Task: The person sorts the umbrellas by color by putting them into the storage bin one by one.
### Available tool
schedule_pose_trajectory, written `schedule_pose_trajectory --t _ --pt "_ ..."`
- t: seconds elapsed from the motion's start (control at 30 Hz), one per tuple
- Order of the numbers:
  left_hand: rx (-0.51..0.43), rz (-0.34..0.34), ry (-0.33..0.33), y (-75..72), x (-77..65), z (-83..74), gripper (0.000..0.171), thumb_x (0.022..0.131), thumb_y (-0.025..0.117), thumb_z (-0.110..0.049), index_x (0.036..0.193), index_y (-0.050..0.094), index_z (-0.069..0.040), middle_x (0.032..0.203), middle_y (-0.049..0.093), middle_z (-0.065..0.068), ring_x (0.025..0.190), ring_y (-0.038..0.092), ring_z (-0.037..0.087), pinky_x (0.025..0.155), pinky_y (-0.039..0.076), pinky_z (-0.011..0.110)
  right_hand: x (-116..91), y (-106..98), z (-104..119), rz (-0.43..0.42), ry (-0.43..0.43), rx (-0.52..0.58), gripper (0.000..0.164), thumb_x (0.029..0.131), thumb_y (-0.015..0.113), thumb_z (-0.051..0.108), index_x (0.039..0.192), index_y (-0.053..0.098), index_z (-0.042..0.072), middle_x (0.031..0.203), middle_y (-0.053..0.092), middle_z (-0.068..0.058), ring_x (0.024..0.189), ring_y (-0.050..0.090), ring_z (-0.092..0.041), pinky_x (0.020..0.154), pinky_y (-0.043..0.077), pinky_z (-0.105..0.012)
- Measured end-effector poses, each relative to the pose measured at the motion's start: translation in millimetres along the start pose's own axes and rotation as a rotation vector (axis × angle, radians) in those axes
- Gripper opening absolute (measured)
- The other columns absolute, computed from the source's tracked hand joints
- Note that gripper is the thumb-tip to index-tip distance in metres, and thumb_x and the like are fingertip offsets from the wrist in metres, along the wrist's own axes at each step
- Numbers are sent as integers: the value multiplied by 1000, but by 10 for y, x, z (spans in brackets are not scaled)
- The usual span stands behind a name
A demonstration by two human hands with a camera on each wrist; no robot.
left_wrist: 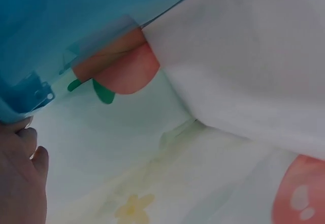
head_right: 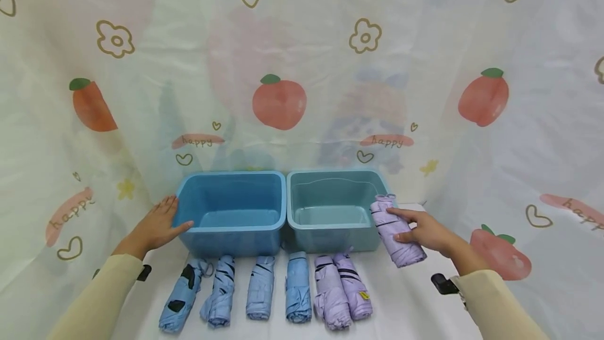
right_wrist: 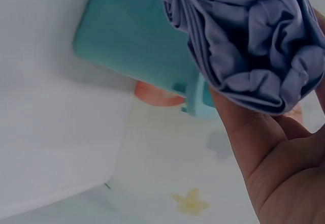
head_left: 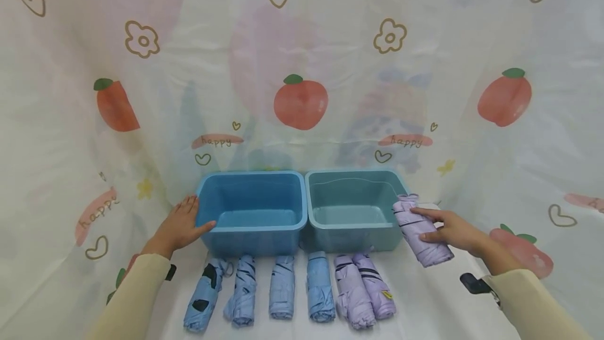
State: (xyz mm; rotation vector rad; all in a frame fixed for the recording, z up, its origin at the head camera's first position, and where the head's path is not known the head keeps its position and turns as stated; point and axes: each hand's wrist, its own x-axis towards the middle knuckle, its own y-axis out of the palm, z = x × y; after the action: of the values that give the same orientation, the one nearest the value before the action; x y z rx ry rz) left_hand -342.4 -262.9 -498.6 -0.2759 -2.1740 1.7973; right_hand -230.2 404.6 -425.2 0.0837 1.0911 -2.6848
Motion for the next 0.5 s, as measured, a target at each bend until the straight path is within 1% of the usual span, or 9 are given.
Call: schedule_pose_trajectory --t 0.1,0.23,0.3,0.43,0.5 --pt "-22 -20 -12 44 -11 25 103 92 46 -66 145 20 18 154 16 33 142 12 48 111 13 61 244 -81 62 -3 -5 -8 78 83 78 22 149 39 7 121 47 -30 89 58 -28 70 52 -37" --pt "-36 -38 -11 80 -3 31 102 92 48 -65 146 20 17 155 16 31 143 11 46 112 12 59 561 -155 123 -7 -13 -33 76 83 77 21 148 39 6 116 49 -27 90 56 -30 70 52 -36" --pt "-29 -46 -11 91 4 32 102 91 48 -66 146 20 16 155 16 30 143 12 45 112 13 59 719 -170 148 -2 -20 -44 76 84 77 21 148 40 5 118 49 -28 94 53 -32 71 51 -36" --pt "-18 -60 -10 108 7 38 103 91 47 -67 146 21 16 155 18 30 143 14 45 112 15 59 1014 -159 180 11 -25 -54 74 85 75 22 148 40 5 126 48 -31 103 48 -35 80 47 -39" --pt "-23 -61 -11 120 -2 49 103 90 46 -68 147 22 15 155 18 30 143 14 45 112 15 59 1146 -127 180 16 -24 -49 73 85 75 21 147 40 5 128 47 -32 104 46 -35 82 45 -39"
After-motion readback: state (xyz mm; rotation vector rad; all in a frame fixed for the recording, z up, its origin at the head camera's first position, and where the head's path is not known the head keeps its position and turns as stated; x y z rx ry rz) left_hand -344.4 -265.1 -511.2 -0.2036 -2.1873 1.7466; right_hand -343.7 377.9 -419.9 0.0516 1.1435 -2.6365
